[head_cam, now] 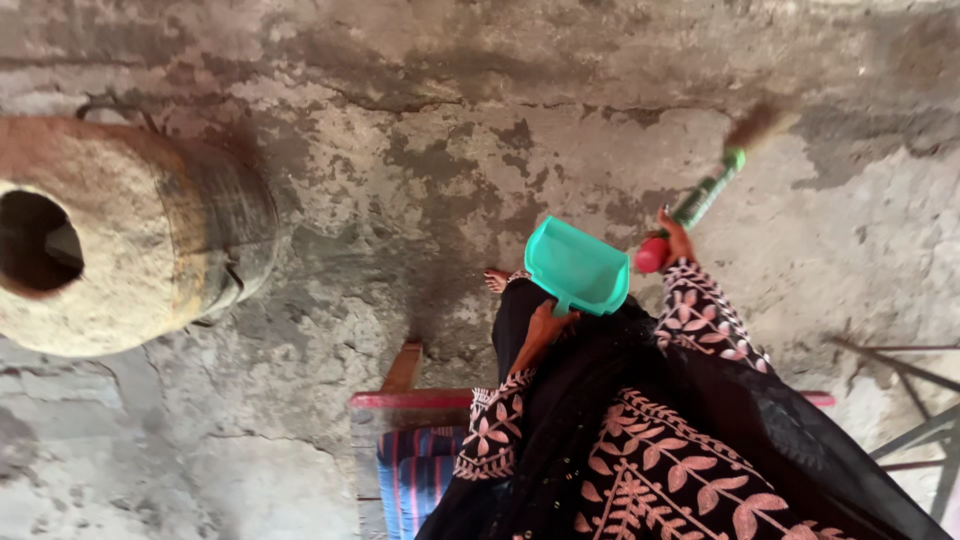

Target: The person sweeps a concrete floor using a traditional broom and a green dustpan. They move around the room, sweeping debris into the dustpan and navigating around furniture and a large clay pot.

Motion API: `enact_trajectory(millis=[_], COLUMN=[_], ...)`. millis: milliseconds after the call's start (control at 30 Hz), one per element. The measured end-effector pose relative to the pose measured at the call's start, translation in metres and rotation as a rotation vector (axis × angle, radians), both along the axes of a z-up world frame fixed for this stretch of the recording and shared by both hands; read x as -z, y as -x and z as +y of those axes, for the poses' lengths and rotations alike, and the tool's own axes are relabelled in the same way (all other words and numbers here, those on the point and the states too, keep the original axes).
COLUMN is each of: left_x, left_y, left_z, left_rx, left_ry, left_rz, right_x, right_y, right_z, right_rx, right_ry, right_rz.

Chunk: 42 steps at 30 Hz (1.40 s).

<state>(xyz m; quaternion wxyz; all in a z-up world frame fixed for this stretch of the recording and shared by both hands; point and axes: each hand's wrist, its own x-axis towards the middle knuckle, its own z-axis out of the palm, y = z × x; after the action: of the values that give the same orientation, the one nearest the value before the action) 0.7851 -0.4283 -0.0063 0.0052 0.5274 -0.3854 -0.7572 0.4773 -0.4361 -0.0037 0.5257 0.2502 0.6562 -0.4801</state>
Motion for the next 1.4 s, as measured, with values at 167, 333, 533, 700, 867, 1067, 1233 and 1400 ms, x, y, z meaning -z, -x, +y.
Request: enact_trajectory(millis=[167,333,533,700,867,1067,1233,1400], left_x=[0.0,0.006,0.009,0.006,0.009,0.01,0.008,0.007], left_y=[-0.015,-0.017,-0.017,-0.001,0.066,0.148,0.187,0.199], left_z=[0.004,-0.01,-0.033,-0.034,-0.042,-0.039,-0.033,-0.03], left_rx=[0.06,0.195,0.083,-0.099,0.007,0.224,0.245,0.263], left_ry=[0.007,0.049,0.127,0.069,0.114,0.1,0.031,0.096], left_rz=[-0.116,-0.144,-0.224,-0.096,0.014,-0.023,-0.048,-0.138], right_x=[0.022,0.048,0.054,0.05,0.055,0.055,0.048,0.058], right_y=[-0.034,-0.122,-0.138,-0.097,-0.03,0.084,0.175,0.187], right_z=[0.009,-0.028,-0.065,-0.096,-0.096,-0.037,0.013,0.008], right_rx=[-0.282,-0.704,-0.774,-0.645,-0.466,-0.207,-0.024,-0.181], right_ry=[-0.031,0.018,0.321,0.362,0.324,0.105,0.047,0.078], right_rz=[-0.094,-0.233,-0.057,-0.019,0.143,0.219,0.082,-0.034])
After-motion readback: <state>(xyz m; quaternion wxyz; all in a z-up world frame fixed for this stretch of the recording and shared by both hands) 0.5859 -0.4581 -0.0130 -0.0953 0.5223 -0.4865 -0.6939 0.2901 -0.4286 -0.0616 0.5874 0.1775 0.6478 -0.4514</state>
